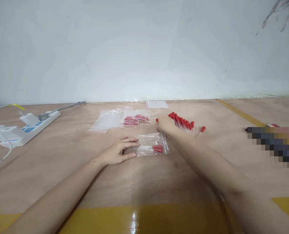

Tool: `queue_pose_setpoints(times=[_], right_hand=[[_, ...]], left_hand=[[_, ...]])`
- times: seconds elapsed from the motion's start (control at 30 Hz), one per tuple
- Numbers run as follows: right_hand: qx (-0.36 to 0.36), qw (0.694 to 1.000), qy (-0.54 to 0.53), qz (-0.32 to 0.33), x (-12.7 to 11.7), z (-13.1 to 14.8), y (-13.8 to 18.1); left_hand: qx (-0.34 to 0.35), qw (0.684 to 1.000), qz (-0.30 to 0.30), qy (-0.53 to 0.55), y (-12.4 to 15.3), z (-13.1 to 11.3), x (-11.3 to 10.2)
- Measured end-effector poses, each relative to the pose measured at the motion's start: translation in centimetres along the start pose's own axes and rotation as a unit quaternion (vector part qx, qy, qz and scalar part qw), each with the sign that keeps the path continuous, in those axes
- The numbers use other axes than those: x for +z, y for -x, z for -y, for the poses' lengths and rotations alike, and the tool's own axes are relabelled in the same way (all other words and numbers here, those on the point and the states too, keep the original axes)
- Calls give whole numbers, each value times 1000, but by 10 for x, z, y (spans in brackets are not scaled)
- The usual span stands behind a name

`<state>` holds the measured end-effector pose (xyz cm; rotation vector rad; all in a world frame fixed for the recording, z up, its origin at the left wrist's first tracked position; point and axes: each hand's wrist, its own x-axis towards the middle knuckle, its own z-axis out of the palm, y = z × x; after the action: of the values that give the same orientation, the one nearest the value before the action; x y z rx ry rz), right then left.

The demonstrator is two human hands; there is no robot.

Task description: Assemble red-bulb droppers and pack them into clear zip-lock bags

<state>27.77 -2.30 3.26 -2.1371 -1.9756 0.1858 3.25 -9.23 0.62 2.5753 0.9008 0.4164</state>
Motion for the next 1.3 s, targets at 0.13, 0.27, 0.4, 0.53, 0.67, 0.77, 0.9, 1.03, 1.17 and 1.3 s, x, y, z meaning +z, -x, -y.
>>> queue_pose_setpoints(times=[0.13, 0.27, 0.4, 0.53, 0.67, 0.77, 0.9, 1.03, 1.17, 1.3], right_hand=[[-42, 982, -172, -67, -17, -23, 12], [0, 879, -476, -16, -25, -60, 37], [68, 749, -656, -63, -17, -83, 57], [103, 708, -693, -92, -3, -78, 63], [144, 660, -732, -88, 8, -64, 65], [154, 646, -742, -90, 14, -56, 69], [147, 650, -744, -41, 19, -51, 80], [79, 727, -682, 35, 19, -53, 87], [-17, 824, -558, 98, 19, -56, 87], [-97, 868, -472, 120, 19, -52, 83]], left_hand=[[5, 1000, -1, 3, 0, 1, 1], [6, 1000, -4, 4, -1, 2, 1], [10, 1000, -5, 7, 0, 3, 2], [6, 1000, -5, 12, 0, 1, 1], [8, 1000, -8, 14, 0, 1, 1], [9, 1000, -6, 12, -1, 1, 1], [1, 1000, -7, 7, -1, 0, 0], [-16, 1000, -13, 20, 0, -1, 0], [-13, 999, -16, 36, 2, -1, 2], [-10, 999, -18, 33, 1, 0, 2]])
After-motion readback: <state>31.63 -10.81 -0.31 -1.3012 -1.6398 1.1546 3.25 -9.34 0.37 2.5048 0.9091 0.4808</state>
